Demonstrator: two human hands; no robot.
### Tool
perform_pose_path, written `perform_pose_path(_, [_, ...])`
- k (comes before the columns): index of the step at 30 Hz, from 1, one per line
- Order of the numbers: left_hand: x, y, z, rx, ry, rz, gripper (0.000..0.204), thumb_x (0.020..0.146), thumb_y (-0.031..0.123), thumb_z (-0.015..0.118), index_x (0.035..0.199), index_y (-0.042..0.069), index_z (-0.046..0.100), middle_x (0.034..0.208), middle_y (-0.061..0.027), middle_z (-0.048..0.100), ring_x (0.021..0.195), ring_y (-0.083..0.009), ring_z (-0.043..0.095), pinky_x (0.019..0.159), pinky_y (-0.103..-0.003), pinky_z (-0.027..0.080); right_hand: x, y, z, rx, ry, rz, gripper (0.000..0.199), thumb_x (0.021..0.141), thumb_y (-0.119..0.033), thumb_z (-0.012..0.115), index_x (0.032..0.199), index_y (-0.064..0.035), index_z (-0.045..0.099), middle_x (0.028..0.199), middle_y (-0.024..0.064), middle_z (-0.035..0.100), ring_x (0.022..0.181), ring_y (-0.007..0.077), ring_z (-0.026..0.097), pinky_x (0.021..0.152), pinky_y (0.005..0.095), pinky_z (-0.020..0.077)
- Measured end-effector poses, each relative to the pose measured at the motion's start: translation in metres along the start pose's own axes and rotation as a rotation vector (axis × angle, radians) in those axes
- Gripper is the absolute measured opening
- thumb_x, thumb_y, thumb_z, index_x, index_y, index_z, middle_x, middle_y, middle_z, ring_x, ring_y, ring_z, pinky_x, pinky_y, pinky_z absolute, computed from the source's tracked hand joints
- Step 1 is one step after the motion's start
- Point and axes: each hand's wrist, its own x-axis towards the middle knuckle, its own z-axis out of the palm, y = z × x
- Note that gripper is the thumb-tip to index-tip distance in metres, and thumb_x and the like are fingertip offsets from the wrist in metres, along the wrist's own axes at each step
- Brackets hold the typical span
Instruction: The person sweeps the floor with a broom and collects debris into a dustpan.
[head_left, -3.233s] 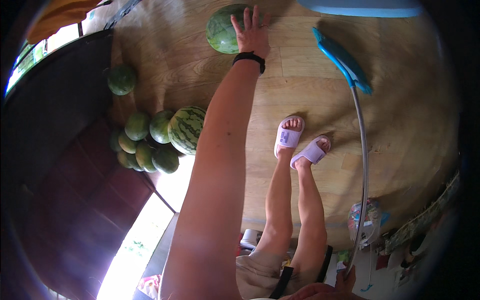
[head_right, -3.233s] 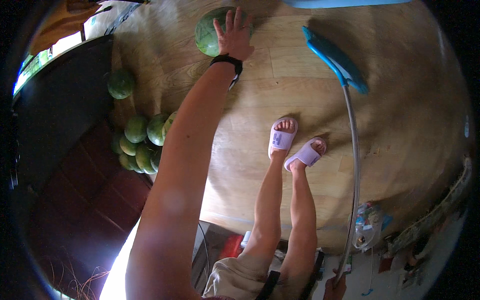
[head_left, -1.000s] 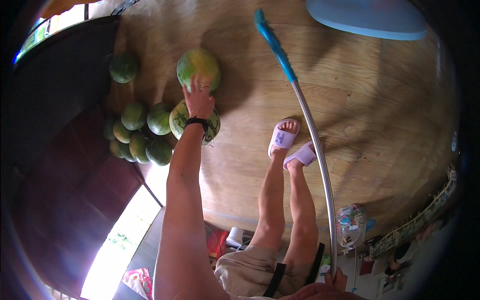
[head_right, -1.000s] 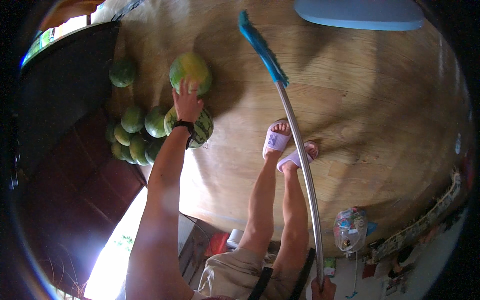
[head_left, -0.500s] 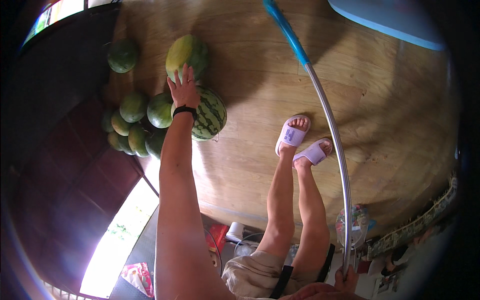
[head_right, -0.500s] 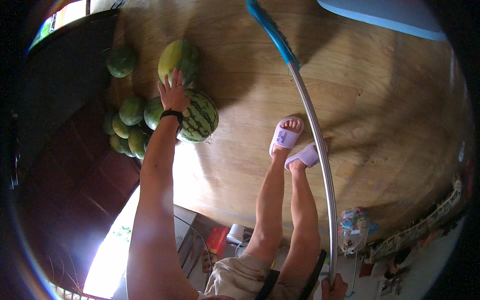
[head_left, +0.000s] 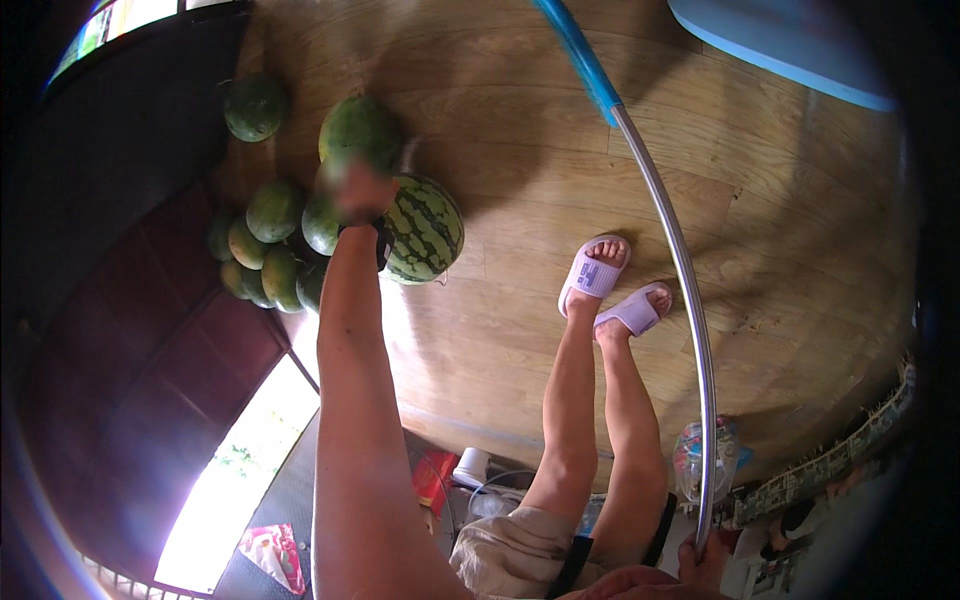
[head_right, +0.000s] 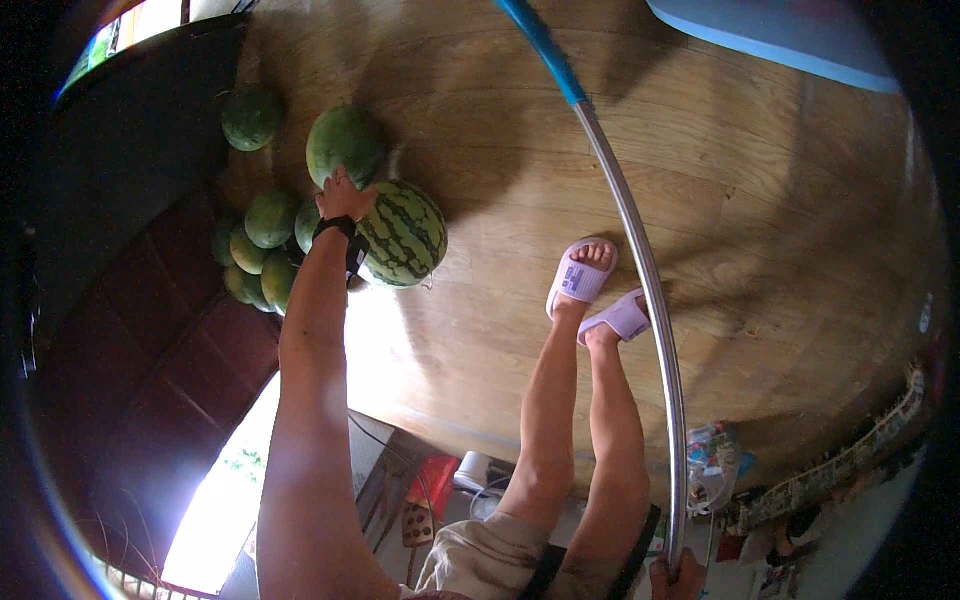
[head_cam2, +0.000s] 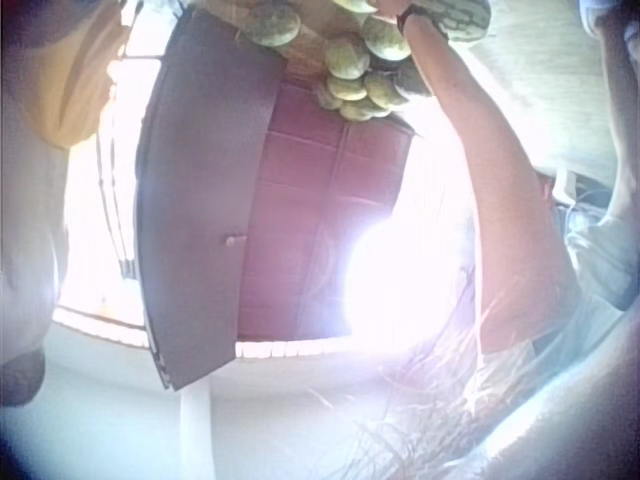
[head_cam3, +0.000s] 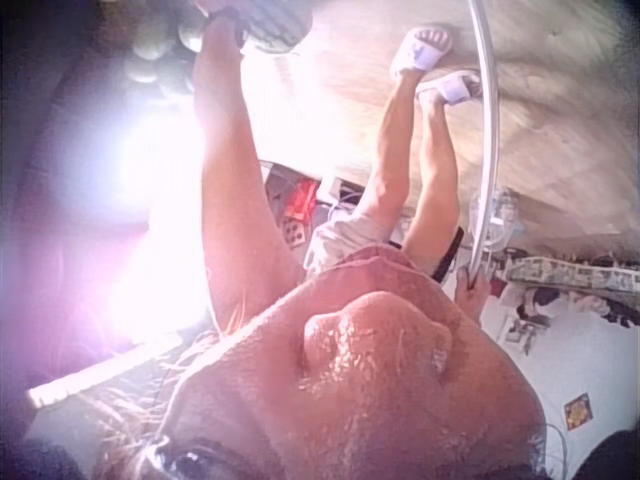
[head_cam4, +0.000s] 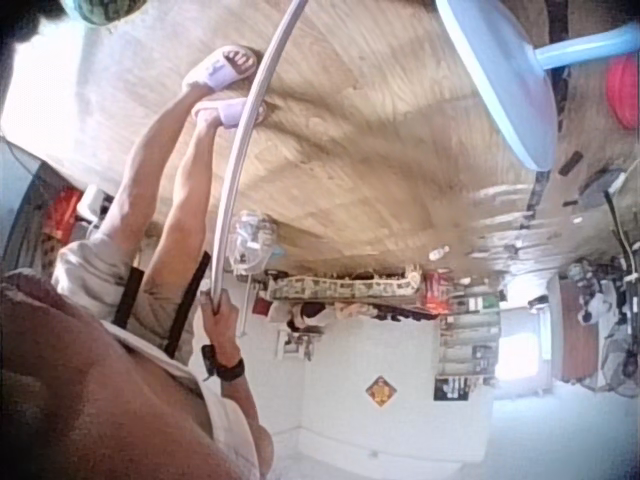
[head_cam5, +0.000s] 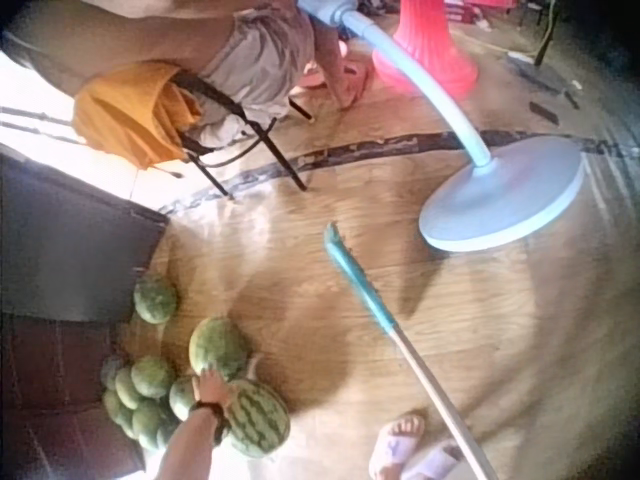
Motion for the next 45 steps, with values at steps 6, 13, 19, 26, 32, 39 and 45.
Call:
perform_pose_path(6, [-0.013, -0.005, -0.001, -0.068, -0.064, 0.002, 0.09, 0.069, 0.049, 0.06, 0.136, 0.004, 0.019, 0.14, -0.0119, 0.023, 0.127, -0.0278, 0.026, 0.1, -0.045, 0.025, 0.013, -0.009, -0.009, -0.066, -0.102, 0.063, 0.022, 0.08, -0.022, 0.057, 0.078, -0.0009, 0.053, 0.064, 0.013, 0.051, 0.056, 0.0225, 0.047, 0.052, 0.0375, 0.0368])
perform_pose_path(13, [0.013, -0.006, 0.014, 0.027, 0.112, 0.02, 0.096, 0.069, 0.052, 0.059, 0.137, 0.002, 0.012, 0.142, -0.0152, 0.014, 0.129, -0.0297, 0.022, 0.101, -0.045, 0.025, 0.056, -0.029, -0.002, 0.35, -0.388, 0.121, 0.012, 0.078, -0.011, 0.053, 0.069, -0.0024, 0.055, 0.057, 0.0049, 0.052, 0.049, 0.015, 0.047, 0.045, 0.0285, 0.0369])
perform_pose_path(19, [0.045, -0.028, 0.038, 0.002, 0.292, -0.011, 0.101, 0.068, 0.057, 0.058, 0.135, -0.004, 0.014, 0.141, -0.0201, 0.013, 0.128, -0.0312, 0.022, 0.101, -0.045, 0.024, 0.129, -0.046, 0.003, 0.646, -0.639, -0.026, 0.028, 0.089, -0.026, 0.048, 0.085, 0.0011, 0.053, 0.045, -0.0012, 0.042, 0.034, 0.0056, 0.041, 0.031, 0.0203, 0.033])
perform_pose_path(26, [-0.001, -0.032, 0.025, -0.329, 0.265, 0.003, 0.093, 0.07, 0.048, 0.061, 0.132, -0.006, 0.018, 0.139, -0.023, 0.017, 0.128, -0.0322, 0.021, 0.103, -0.039, 0.022, 0.163, -0.039, 0.007, 0.592, -0.405, -0.102, 0.035, 0.093, -0.023, 0.039, 0.122, -0.0037, 0.04, 0.066, 0.0014, 0.044, 0.048, 0.008, 0.043, 0.044, 0.0208, 0.0378])
perform_pose_path(32, [-0.075, 0.026, 0.019, -0.561, 0.383, 0.192, 0.079, 0.072, 0.026, 0.064, 0.13, -0.006, 0.022, 0.135, -0.0239, 0.025, 0.125, -0.0344, 0.026, 0.103, -0.041, 0.022, 0.122, -0.003, -0.039, -0.068, 0.073, -0.234, 0.036, 0.093, -0.021, 0.037, 0.126, -0.0048, 0.037, 0.075, 0.0075, 0.046, 0.065, 0.0154, 0.044, 0.059, 0.0304, 0.0391])
perform_pose_path(39, [-0.182, 0.115, 0.049, -0.73, 0.394, 0.45, 0.072, 0.073, 0.021, 0.065, 0.129, -0.005, 0.026, 0.13, -0.0233, 0.033, 0.119, -0.0349, 0.032, 0.1, -0.037, 0.028, 0.02, 0.094, -0.082, 0.041, 0.147, -0.02, 0.022, 0.09, -0.02, 0.04, 0.097, -0.0006, 0.048, 0.065, 0.0045, 0.037, 0.058, 0.0144, 0.036, 0.052, 0.0297, 0.0328])
perform_pose_path(45, [-0.292, 0.123, 0.029, -0.957, 0.168, 0.503, 0.038, 0.074, 0.02, 0.064, 0.104, 0.0, 0.052, 0.095, -0.0132, 0.054, 0.088, -0.0226, 0.054, 0.078, -0.033, 0.044, -0.055, 0.181, -0.106, -0.14, 0.353, 0.036, 0.027, 0.089, -0.022, 0.041, 0.102, 0.0001, 0.05, 0.076, 0.0151, 0.051, 0.068, 0.0288, 0.05, 0.06, 0.0384, 0.0399])
